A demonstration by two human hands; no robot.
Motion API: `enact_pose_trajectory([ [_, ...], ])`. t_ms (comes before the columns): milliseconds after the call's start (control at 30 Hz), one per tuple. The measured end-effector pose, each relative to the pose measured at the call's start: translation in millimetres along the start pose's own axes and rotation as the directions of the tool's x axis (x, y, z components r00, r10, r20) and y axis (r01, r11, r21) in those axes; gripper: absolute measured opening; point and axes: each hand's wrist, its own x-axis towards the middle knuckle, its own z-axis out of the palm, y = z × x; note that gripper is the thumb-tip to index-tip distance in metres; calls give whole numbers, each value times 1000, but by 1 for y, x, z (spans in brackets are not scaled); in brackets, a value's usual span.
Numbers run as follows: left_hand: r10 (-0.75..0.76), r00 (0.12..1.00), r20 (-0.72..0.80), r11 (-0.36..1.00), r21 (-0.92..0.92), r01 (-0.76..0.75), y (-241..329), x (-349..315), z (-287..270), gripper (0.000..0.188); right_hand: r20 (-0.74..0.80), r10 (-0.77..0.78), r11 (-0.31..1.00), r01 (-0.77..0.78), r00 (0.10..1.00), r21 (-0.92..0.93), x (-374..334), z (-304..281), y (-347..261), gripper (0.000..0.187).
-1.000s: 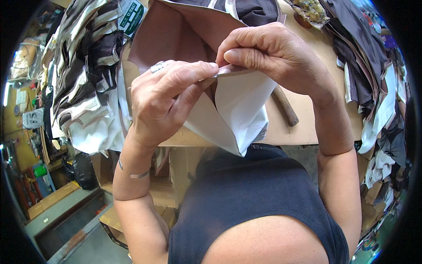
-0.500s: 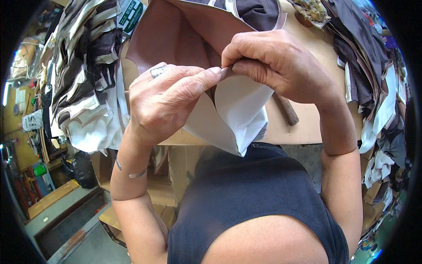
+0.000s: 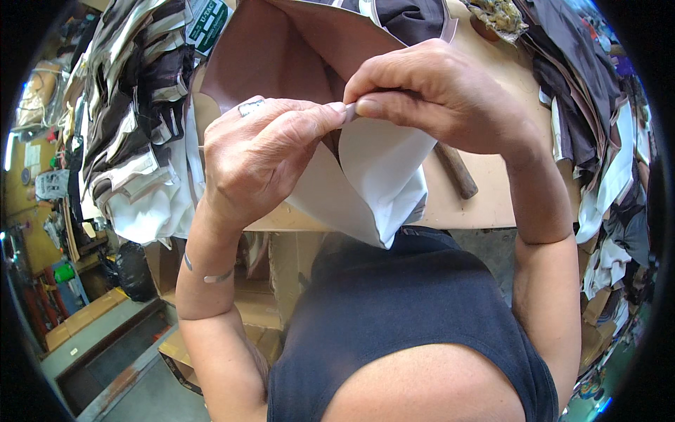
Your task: The person assembles a mask by hand, folding and tucking fabric edges, then using a hammer to secure the seam. The person repeats this process on multiple mask pieces, handling them one at a time and placing finished pieces aside.
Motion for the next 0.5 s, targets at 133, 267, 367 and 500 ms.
enact_pose_trajectory([
  [133,-243,962,-125,967,-113,230,7,-3,3,22,-4,60,998,-60,998,-32,2,1,-4,16],
  [267,-97,982,-162,995,-36,93,0,-8,1,22,-6,71,997,-71,997,-1,1,1,-3,15],
  [367,66,985,-162,998,34,-61,-9,-11,3,24,2,53,999,-53,999,5,2,1,-2,16],
  [500,85,995,-50,995,65,-82,-4,-11,-1,28,41,114,993,-115,993,30,2,-2,-2,18],
])
